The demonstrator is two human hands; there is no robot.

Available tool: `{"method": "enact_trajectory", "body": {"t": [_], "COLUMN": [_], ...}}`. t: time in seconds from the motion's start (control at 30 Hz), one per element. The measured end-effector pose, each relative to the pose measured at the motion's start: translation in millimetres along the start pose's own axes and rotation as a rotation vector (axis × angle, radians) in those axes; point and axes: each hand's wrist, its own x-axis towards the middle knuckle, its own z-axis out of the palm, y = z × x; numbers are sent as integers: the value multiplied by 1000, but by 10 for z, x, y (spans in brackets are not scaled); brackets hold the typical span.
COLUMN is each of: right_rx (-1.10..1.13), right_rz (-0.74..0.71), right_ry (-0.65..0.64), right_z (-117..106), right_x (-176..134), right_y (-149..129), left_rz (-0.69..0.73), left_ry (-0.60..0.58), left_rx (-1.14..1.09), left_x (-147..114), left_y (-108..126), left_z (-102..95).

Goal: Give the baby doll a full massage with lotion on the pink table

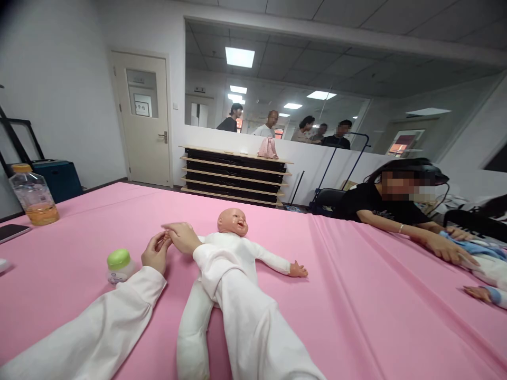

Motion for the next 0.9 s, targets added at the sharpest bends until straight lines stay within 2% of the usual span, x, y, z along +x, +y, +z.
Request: {"method": "enact_trajectory", "body": {"t": [0.07, 0.17, 0.4, 0.67, 0.8, 0.9], "right_rx": [160, 312, 210, 261, 506, 665], "right_rz": [47, 98, 143, 73, 144, 205], "right_ry": [-69, -67, 93, 164, 208, 206], "right_z": [65, 123, 199, 199, 175, 172], "right_x": [-18, -79, -154, -174, -177, -168], "right_y": [97, 205, 227, 220, 177, 165], "left_rz": [22, 55, 134, 255, 362, 334], "left_ry": [-16, -50, -5, -94, -161, -157], "left_rx": [70, 155, 201, 150, 162, 163], "left_x": [-5, 13, 27, -43, -87, -90], "left_y": [8, -1, -29, -54, -9, 6], "left_z": [7, 55, 248, 200, 204, 218]}}
